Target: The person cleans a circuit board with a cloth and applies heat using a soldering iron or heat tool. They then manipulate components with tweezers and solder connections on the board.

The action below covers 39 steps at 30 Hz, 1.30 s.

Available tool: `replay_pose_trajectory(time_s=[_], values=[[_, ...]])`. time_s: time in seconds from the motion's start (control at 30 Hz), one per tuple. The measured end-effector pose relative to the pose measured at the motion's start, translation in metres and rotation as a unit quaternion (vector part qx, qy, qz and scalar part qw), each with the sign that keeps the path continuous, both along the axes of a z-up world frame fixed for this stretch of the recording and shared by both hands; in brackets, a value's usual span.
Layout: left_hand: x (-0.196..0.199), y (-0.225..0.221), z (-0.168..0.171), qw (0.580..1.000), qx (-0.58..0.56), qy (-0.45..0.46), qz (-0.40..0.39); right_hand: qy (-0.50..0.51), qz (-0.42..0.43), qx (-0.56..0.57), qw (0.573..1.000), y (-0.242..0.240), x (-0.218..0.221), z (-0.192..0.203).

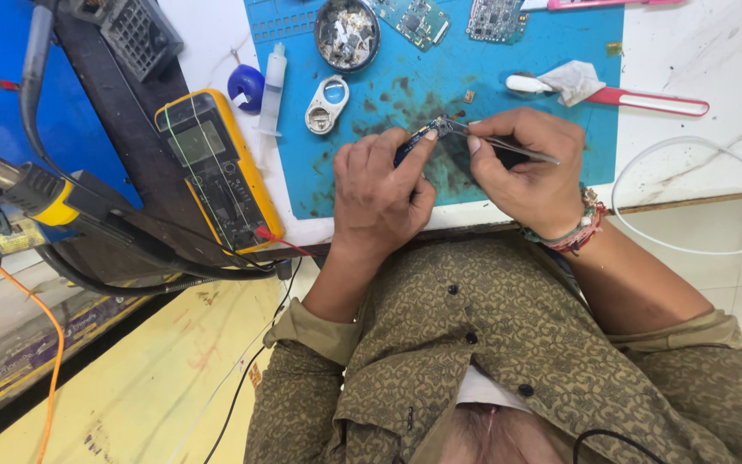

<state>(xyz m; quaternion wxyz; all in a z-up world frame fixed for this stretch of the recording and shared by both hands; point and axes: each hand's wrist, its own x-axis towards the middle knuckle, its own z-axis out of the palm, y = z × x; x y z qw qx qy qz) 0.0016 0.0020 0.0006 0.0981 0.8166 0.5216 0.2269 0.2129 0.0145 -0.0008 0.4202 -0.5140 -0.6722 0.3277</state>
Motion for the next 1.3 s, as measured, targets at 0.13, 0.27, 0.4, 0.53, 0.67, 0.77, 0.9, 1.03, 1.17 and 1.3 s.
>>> replay_pose_trajectory(time_s=[0.13, 0.27, 0.4, 0.53, 0.67, 0.77, 0.9, 1.03, 1.17, 1.3], values=[[-0.001, 0.000, 0.001, 1.000, -0.003, -0.011, 0.001, 0.006, -0.012, -0.020, 1.000, 0.001, 0.001, -0.005], [-0.003, 0.000, 0.004, 0.999, -0.012, -0.049, 0.010, 0.044, -0.019, -0.029, 0.998, -0.004, 0.001, -0.007], [-0.003, -0.001, 0.003, 0.998, -0.009, -0.067, 0.017, 0.048, -0.019, -0.036, 0.998, -0.006, 0.002, -0.009], [-0.005, -0.002, 0.004, 0.997, -0.011, -0.077, 0.014, 0.037, -0.017, -0.042, 0.998, -0.008, 0.001, -0.011], [-0.008, -0.002, 0.005, 0.995, -0.011, -0.094, 0.011, 0.031, -0.001, -0.024, 0.999, -0.008, 0.003, -0.016], [-0.010, -0.003, 0.005, 0.994, 0.005, -0.110, 0.010, 0.056, -0.001, -0.022, 0.998, -0.011, 0.005, -0.023], [-0.020, -0.014, 0.000, 0.984, 0.036, -0.174, 0.001, 0.073, -0.004, -0.010, 0.997, -0.014, 0.008, -0.026], [-0.061, -0.057, -0.006, 0.973, 0.120, -0.174, 0.094, 0.110, -0.028, -0.048, 0.992, -0.012, 0.001, -0.018], [-0.139, -0.084, -0.021, 0.890, 0.297, -0.091, 0.335, 0.142, -0.044, -0.024, 0.989, -0.010, -0.006, -0.012], [-0.180, -0.115, -0.027, 0.851, 0.234, -0.098, 0.459, 0.138, -0.021, -0.010, 0.990, -0.011, -0.002, -0.020]])
